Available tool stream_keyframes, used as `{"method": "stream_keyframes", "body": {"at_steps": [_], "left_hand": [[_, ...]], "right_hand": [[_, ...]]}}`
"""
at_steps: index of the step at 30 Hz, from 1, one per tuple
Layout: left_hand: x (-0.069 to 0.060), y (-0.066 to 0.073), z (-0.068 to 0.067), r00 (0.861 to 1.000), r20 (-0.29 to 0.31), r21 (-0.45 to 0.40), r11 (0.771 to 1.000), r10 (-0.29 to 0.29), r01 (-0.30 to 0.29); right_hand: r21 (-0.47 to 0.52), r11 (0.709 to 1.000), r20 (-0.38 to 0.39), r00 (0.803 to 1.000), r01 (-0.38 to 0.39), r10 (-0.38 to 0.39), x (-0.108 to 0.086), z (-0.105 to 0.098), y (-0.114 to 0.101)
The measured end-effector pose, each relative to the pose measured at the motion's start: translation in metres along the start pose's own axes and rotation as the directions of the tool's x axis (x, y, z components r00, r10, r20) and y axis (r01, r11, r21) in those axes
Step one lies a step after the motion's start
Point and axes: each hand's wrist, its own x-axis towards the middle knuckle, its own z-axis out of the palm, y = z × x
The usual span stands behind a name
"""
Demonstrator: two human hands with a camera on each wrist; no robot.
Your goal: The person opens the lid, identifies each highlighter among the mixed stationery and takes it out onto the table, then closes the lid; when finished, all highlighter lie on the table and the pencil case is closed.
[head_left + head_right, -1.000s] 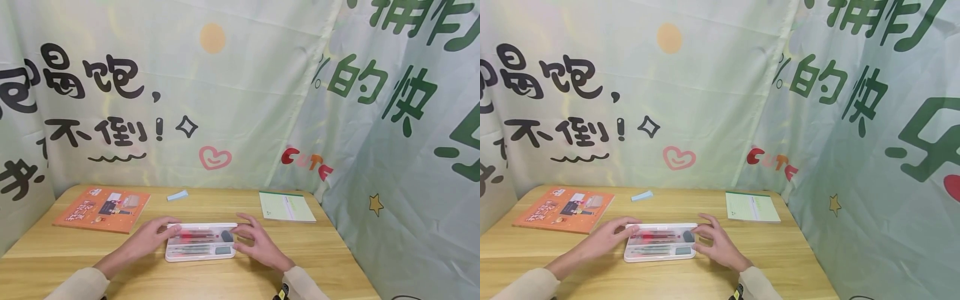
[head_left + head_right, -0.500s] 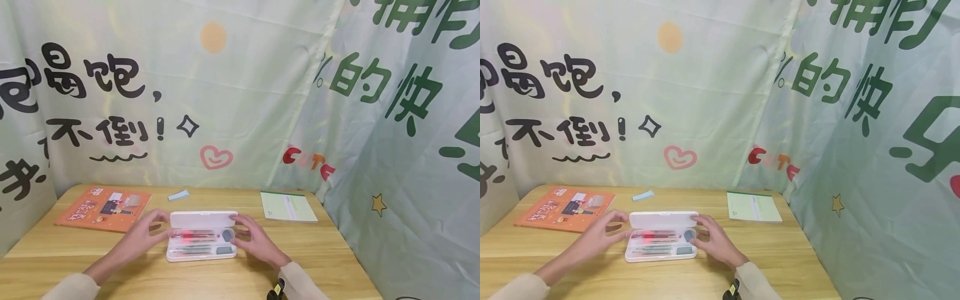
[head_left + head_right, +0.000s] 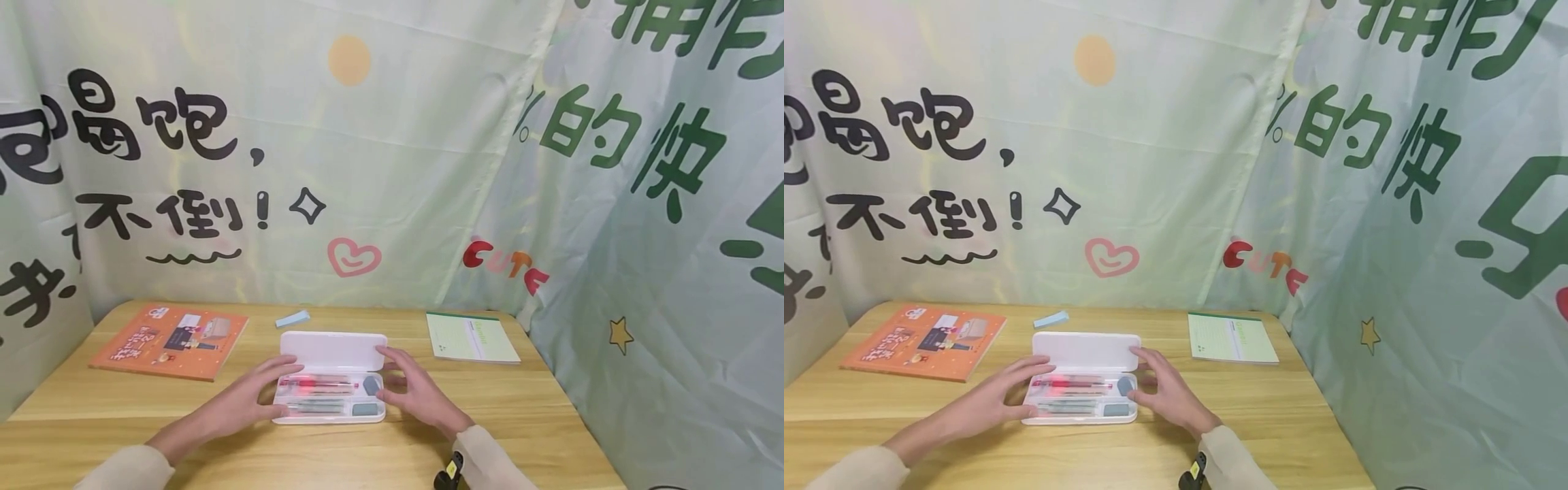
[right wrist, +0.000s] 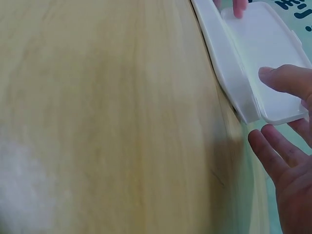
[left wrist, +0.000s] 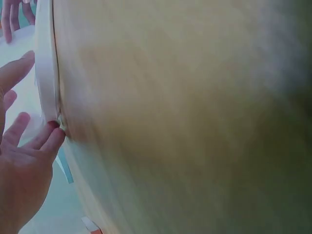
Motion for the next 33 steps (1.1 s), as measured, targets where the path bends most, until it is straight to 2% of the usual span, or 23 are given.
{"method": "stream_keyframes", "body": {"at_steps": [4, 7, 10, 13, 16, 20, 23, 28, 33], "left_hand": [[0.002, 0.001, 0.0, 0.998, 0.047, -0.02, 0.999, -0.028, 0.029], [0.003, 0.001, -0.001, 0.997, 0.065, -0.042, 0.998, -0.044, 0.047], [0.005, 0.001, -0.003, 0.995, 0.085, -0.055, 0.997, -0.046, 0.051], [0.007, -0.001, -0.004, 0.993, 0.103, -0.054, 0.997, -0.054, 0.06], [0.008, -0.002, -0.005, 0.991, 0.12, -0.054, 0.996, -0.06, 0.067], [0.01, -0.002, -0.005, 0.989, 0.131, -0.056, 0.996, -0.065, 0.073], [0.01, -0.001, -0.005, 0.989, 0.137, -0.046, 0.997, -0.056, 0.063], [0.01, -0.001, -0.005, 0.991, 0.13, -0.004, 0.999, -0.035, 0.036], [0.007, -0.007, -0.006, 0.995, 0.102, 0.085, 0.996, -0.022, 0.013]], "right_hand": [[-0.015, 1.0, -0.03, 1.0, 0.005, -0.006, 0.001, 0.003, 0.002], [-0.019, 1.0, -0.112, 0.994, 0.009, -0.011, 0.002, 0.004, 0.002], [-0.02, 1.0, -0.202, 0.979, 0.024, -0.027, 0.005, 0.005, -0.002], [-0.04, 0.998, -0.23, 0.971, 0.051, -0.059, 0.008, 0.005, -0.007], [-0.064, 0.995, -0.178, 0.98, 0.077, -0.087, 0.01, 0.009, -0.014], [-0.118, 0.989, -0.031, 0.996, 0.084, -0.088, 0.012, 0.017, -0.02], [-0.173, 0.98, 0.051, 0.995, 0.095, -0.088, 0.014, 0.021, -0.021], [-0.206, 0.972, 0.103, 0.991, 0.11, -0.09, 0.016, 0.024, -0.023], [-0.239, 0.966, 0.128, 0.989, 0.102, -0.073, 0.02, 0.026, -0.025]]}}
